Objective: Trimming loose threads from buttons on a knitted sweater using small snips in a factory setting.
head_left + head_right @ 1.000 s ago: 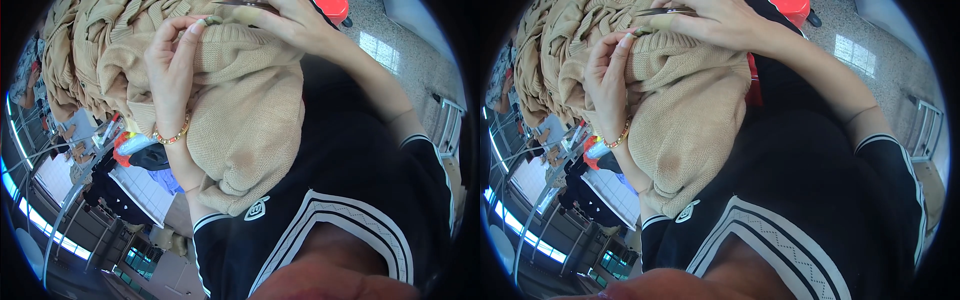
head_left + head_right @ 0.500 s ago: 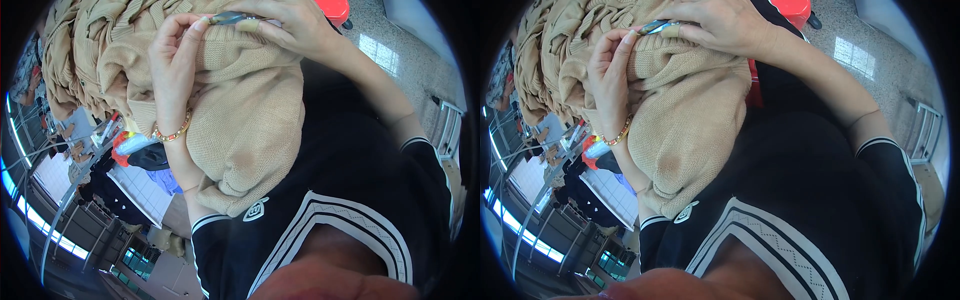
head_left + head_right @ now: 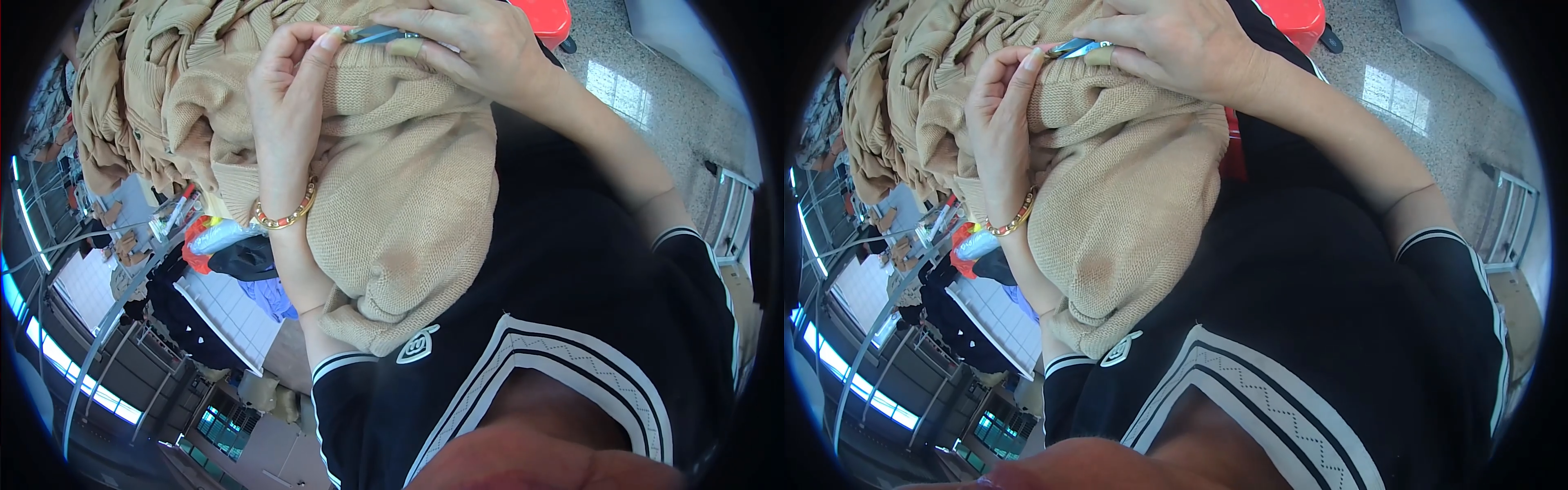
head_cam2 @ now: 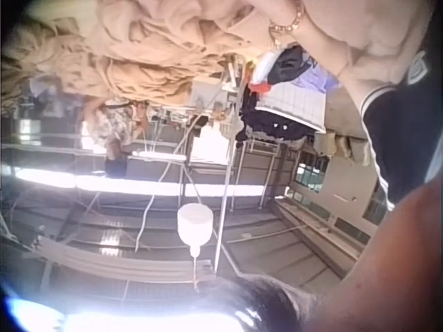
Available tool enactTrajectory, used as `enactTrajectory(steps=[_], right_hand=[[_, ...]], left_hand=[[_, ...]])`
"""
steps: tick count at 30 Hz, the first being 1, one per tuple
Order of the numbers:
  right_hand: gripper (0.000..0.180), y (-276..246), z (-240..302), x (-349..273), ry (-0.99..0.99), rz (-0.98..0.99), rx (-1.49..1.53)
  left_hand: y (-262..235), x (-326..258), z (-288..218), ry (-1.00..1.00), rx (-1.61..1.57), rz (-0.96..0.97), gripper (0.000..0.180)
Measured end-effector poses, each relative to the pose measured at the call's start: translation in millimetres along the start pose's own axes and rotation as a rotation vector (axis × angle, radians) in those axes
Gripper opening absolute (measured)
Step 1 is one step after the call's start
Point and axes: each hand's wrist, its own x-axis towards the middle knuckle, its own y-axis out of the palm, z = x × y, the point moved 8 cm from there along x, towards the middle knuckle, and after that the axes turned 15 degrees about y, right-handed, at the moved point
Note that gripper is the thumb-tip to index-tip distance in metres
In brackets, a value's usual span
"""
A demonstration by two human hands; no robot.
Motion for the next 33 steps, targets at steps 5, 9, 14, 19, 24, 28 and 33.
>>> enactTrajectory(steps=[5, 9, 14, 19, 24, 28, 33], right_hand=[[0.027, -1.9, 9.8, -5.8, -0.152, -0.144, -0.037], [0.027, 2.3, 8.2, -6.1, -0.157, -0.152, -0.021], [0.026, 1.8, 2.6, -4.6, -0.070, -0.092, 0.061], [0.026, 1.6, -1.0, -6.2, -0.042, -0.051, 0.062], [0.026, 1.7, -4.1, -6.2, -0.016, -0.051, 0.145], [0.025, 3.6, -3.9, -7.0, -0.008, -0.075, 0.150], [0.024, 4.9, 3.4, -6.8, -0.038, -0.092, 0.017]], left_hand=[[-0.6, 0.8, 0.6, 0.017, 0.005, 0.008, 0.016], [1.0, 0.9, -1.1, 0.015, -0.015, -0.006, 0.016], [1.0, 0.1, -0.2, 0.022, 0.001, 0.020, 0.016], [0.9, 0.5, 1.4, 0.027, 0.001, 0.029, 0.015], [0.8, 0.2, 0.4, 0.026, -0.024, 0.019, 0.014], [1.6, 0.3, 0.8, 0.015, -0.043, 0.021, 0.014], [0.6, -0.1, 2.2, 0.024, -0.022, 0.042, 0.013]])
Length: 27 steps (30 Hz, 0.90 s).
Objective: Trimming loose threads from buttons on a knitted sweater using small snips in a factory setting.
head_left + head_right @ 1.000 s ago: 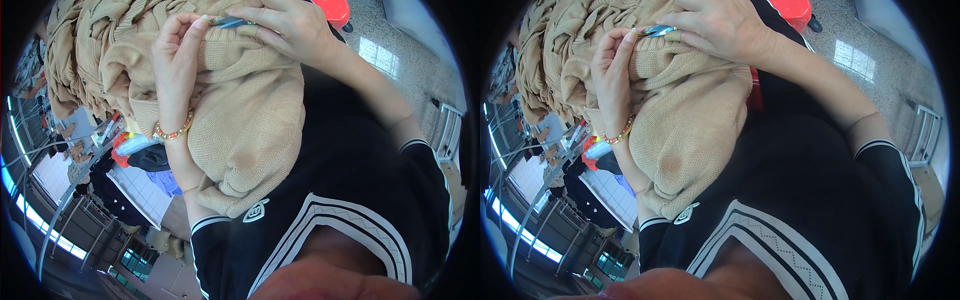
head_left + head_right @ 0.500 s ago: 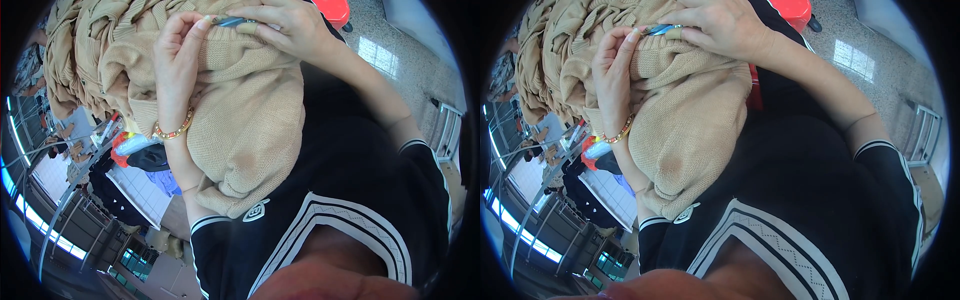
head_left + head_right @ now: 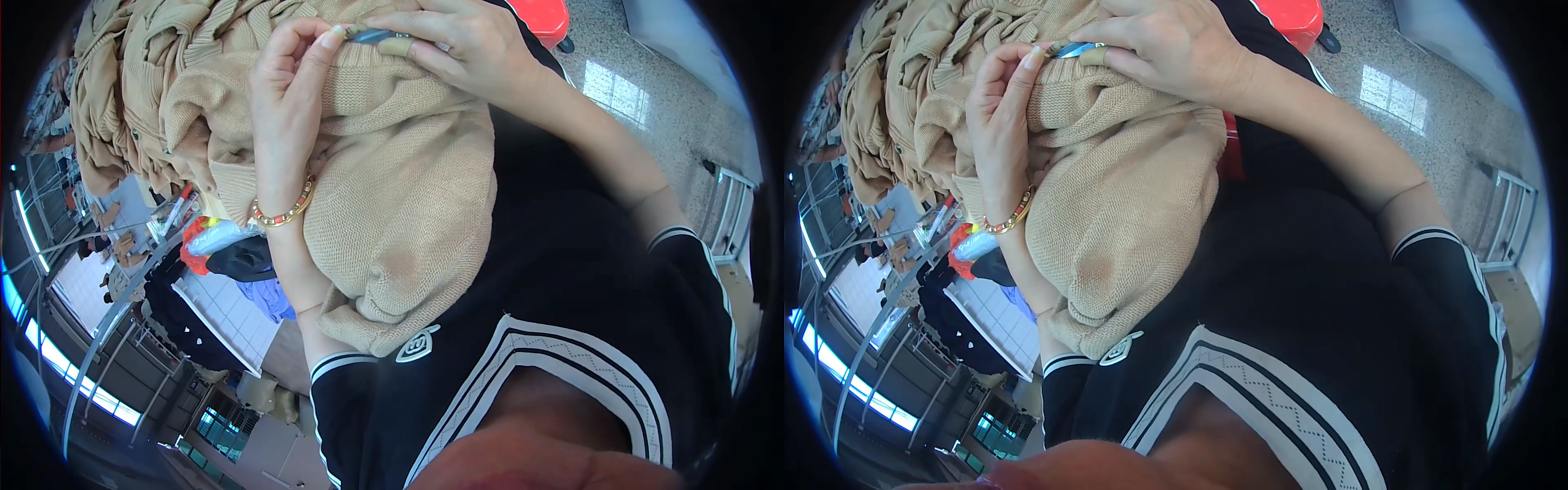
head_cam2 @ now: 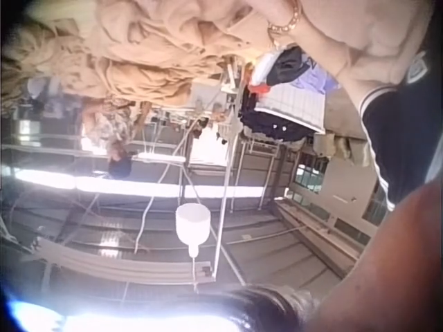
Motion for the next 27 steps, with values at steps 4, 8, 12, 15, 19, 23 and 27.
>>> enactTrajectory(steps=[4, 8, 12, 15, 19, 23, 27], right_hand=[[0.022, -0.3, 2.5, 8.3, 0.206, 0.216, -0.017], [0.023, 0.3, -4.6, 10.2, 0.195, 0.234, 0.105], [0.029, 46.7, -29.7, -13.8, 1.077, 0.728, 1.024], [0.027, 60.7, -31.4, -33.0, 1.092, 1.093, 0.963], [0.023, 33.7, -28.2, -6.6, 1.054, 0.975, 0.987], [0.025, -0.3, -41.1, 10.8, 0.999, 0.695, 0.977], [0.020, -19.3, -64.3, 18.1, 0.735, 0.636, 0.669]], left_hand=[[2.4, -1.5, -3.9, 0.006, -0.029, -0.005, 0.013], [0.0, 0.3, -4.2, 0.039, -0.159, -0.053, 0.017], [-4.0, 0.0, -1.8, -0.061, -0.291, -0.113, 0.022], [-7.7, 0.9, -4.3, -0.092, -0.359, 0.013, 0.037], [-9.0, 9.2, -9.7, 0.006, -0.015, 0.155, 0.029], [-18.0, 13.0, -12.4, 0.066, 0.219, 0.268, 0.035], [-38.1, 18.8, -25.3, 0.170, 0.335, 0.289, 0.029]])
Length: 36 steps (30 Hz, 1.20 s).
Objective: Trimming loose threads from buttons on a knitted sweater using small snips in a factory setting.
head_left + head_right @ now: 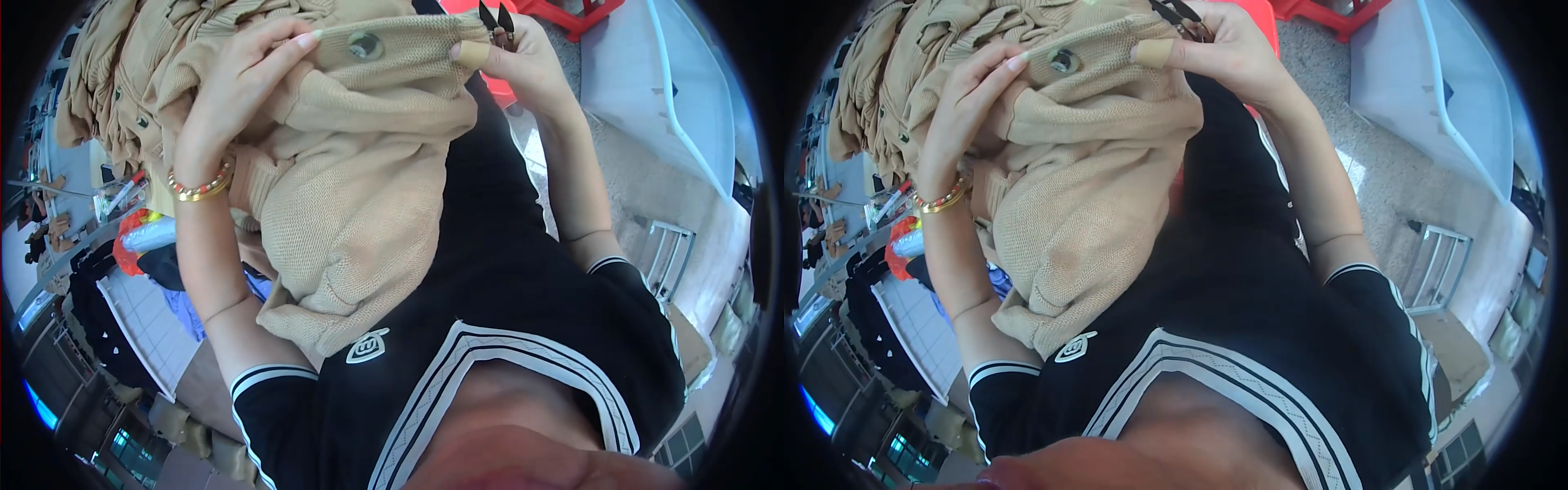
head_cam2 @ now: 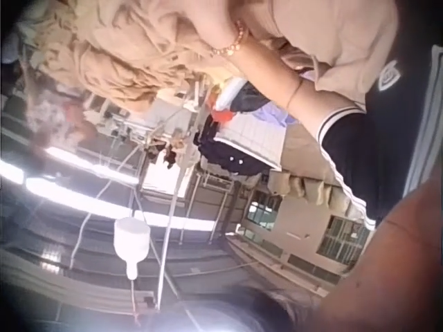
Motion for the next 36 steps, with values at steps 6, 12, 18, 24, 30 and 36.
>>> enactTrajectory(steps=[6, 12, 18, 24, 30, 36], right_hand=[[0.024, 22.4, 57.5, 3.4, 0.036, 0.044, 0.238], [0.016, 31.3, 77.5, 17.8, 0.055, 0.057, 0.062], [0.018, 93.7, 72.1, 21.3, 0.035, 0.470, -0.091], [0.035, 112.3, 57.9, 4.9, -0.003, 0.216, -0.524], [0.054, 150.3, 72.3, -12.3, -0.282, 0.400, -0.353], [0.033, 153.6, 64.4, -17.0, -0.725, 0.409, -0.222]], left_hand=[[-42.1, -22.1, -68.6, -0.067, 0.060, -0.093, 0.019], [-67.5, -67.6, -135.9, -0.289, 0.122, -0.283, 0.022], [-18.5, -127.9, -132.5, -0.573, -0.089, -0.503, 0.027], [16.3, -159.3, -94.5, -0.450, -0.037, -0.574, 0.032], [9.9, -149.9, -99.0, -0.431, 0.025, -0.492, 0.028], [18.7, -142.0, -92.1, -0.445, 0.103, -0.469, 0.021]])
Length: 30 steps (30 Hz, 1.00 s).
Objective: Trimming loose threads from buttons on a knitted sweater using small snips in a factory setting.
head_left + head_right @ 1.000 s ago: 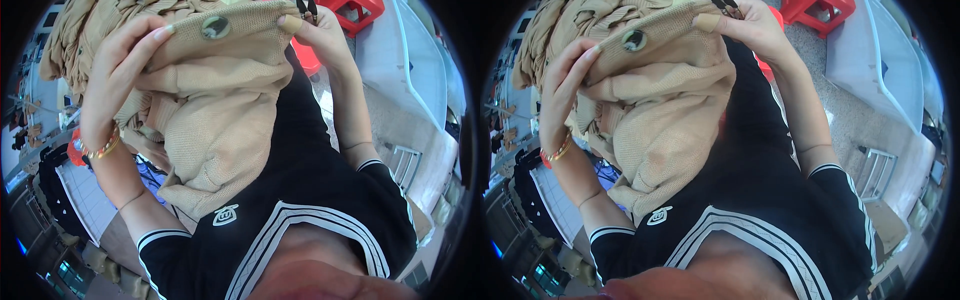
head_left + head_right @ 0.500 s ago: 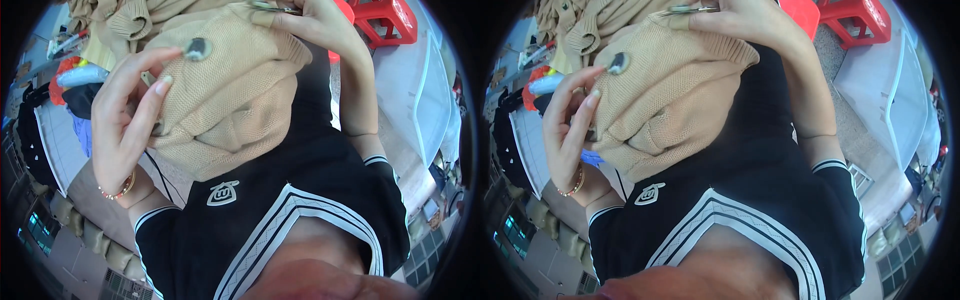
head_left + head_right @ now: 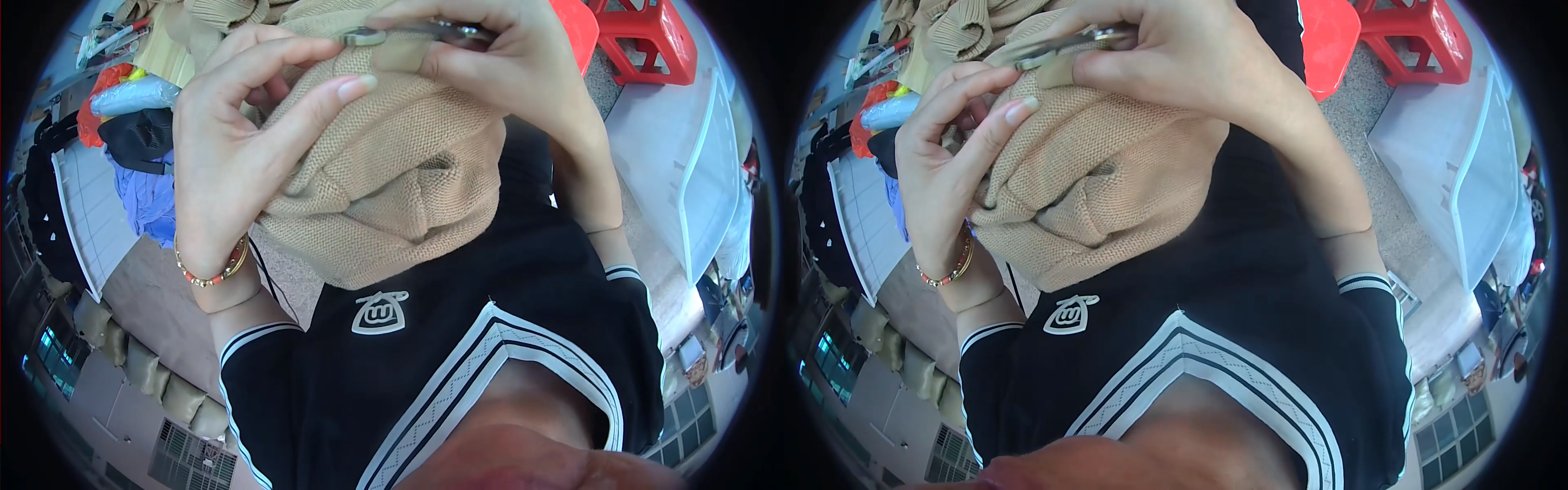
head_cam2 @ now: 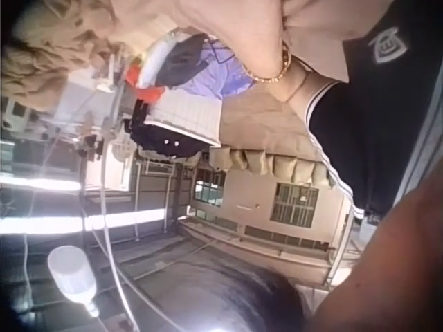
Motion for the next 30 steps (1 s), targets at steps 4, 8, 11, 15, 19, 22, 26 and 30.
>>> enactTrajectory(steps=[4, 8, 11, 15, 19, 22, 26, 30], right_hand=[[0.023, 4.3, -3.3, 1.9, 0.046, -0.024, 0.035], [0.021, 2.7, -3.7, 2.5, 0.014, -0.031, 0.053], [0.022, 0.9, -2.4, 0.3, -0.020, -0.040, 0.017], [0.021, -3.1, -6.3, -2.6, 0.029, -0.029, 0.103], [0.022, -4.3, -6.9, 2.0, 0.635, 0.055, 0.088], [0.026, -17.7, 10.0, 3.4, 0.683, -0.028, 0.082], [0.035, -27.8, 33.2, 7.8, 0.564, 0.038, -0.465], [0.031, -23.6, 41.1, 9.3, 0.522, 0.025, -0.583]], left_hand=[[0.9, -1.6, 13.2, 0.035, -0.161, -0.096, 0.016], [-1.8, 2.6, 11.5, 0.073, -0.169, -0.092, 0.012], [-2.0, 4.4, 13.4, -0.052, -0.167, -0.101, 0.011], [1.2, 13.5, 10.3, 0.090, -0.132, -0.040, 0.009], [4.4, 16.6, 8.4, 0.160, -0.229, -0.055, 0.009], [12.5, 12.6, 18.2, 0.049, -0.448, -0.048, 0.011], [9.9, 11.8, 20.1, 0.069, -0.478, -0.077, 0.012], [8.5, 11.5, 22.0, 0.044, -0.483, -0.122, 0.012]])
